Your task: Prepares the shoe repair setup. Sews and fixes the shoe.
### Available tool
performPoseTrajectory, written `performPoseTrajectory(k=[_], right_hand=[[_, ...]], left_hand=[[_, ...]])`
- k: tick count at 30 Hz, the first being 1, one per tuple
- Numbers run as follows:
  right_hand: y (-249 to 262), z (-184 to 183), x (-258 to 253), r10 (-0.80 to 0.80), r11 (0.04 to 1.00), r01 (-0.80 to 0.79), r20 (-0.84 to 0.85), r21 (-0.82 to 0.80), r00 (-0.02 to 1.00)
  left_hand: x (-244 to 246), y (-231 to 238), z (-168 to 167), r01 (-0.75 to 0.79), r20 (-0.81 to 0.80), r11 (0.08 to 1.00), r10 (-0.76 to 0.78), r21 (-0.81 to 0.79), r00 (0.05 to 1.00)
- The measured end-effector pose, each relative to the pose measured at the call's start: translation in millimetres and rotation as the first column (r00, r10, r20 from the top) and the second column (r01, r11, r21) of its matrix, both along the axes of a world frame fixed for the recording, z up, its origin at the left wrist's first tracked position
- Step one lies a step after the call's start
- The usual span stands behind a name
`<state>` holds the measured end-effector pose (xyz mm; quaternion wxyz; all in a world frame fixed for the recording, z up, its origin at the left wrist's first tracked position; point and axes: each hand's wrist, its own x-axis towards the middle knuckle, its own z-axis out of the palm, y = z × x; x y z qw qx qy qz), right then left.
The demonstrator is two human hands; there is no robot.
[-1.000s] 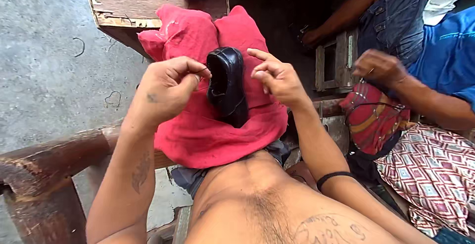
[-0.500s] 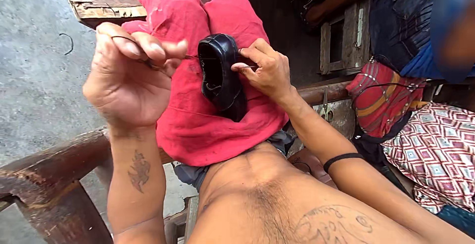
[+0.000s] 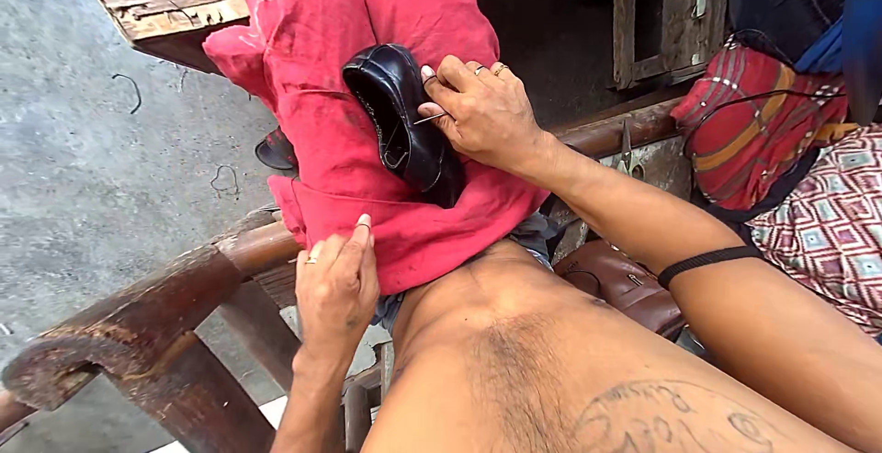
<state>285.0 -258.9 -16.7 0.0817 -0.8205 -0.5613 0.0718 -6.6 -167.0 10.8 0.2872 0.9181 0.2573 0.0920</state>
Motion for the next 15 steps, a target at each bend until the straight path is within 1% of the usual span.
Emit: performPoseTrajectory(k=[2,6,10,11,12,13,14,15], right_hand=[[0.2,0.9,-0.9,0.012,1.000,-0.011,0.007,-0.009,1.000],[-2.5,3.4,-3.7,0.014,1.000,-0.014,0.014,-0.025,1.000],[-5.8,4.4,-3.5,0.022,1.000,-0.022,-0.020,-0.010,1.000],[-7.2,5.3,-1.8,0.018,1.000,-0.017,-0.066,0.012,0.998],[-8.9,7.7,2.2,0.006,0.999,0.000,-0.156,0.039,0.988],[-10.1,10.8,9.5,-0.015,0.996,0.038,-0.283,0.078,0.959],[-12.6,11.1,17.8,-0.031,0.983,0.108,-0.438,0.151,0.898],[-16.3,8.5,25.3,-0.033,0.940,0.229,-0.602,0.252,0.798]], left_hand=[[-5.7,-10.3,-4.1,-0.033,0.046,0.999,0.033,-0.014,0.998],[-14.2,-27.0,-11.6,-0.065,0.082,0.997,0.068,-0.040,0.994],[-15.1,-28.7,-21.0,-0.079,0.101,0.996,0.082,-0.037,0.992],[-13.3,-24.4,-22.4,-0.073,0.098,0.997,0.076,-0.030,0.992],[-9.3,-17.5,-23.2,-0.059,0.094,0.998,0.061,-0.029,0.994],[-3.8,-8.3,-22.7,-0.042,0.095,0.999,0.045,-0.034,0.995],[2.6,2.1,-19.8,-0.023,0.099,0.998,0.029,-0.064,0.995],[11.5,13.1,-14.5,-0.006,0.110,0.993,0.019,-0.121,0.994]])
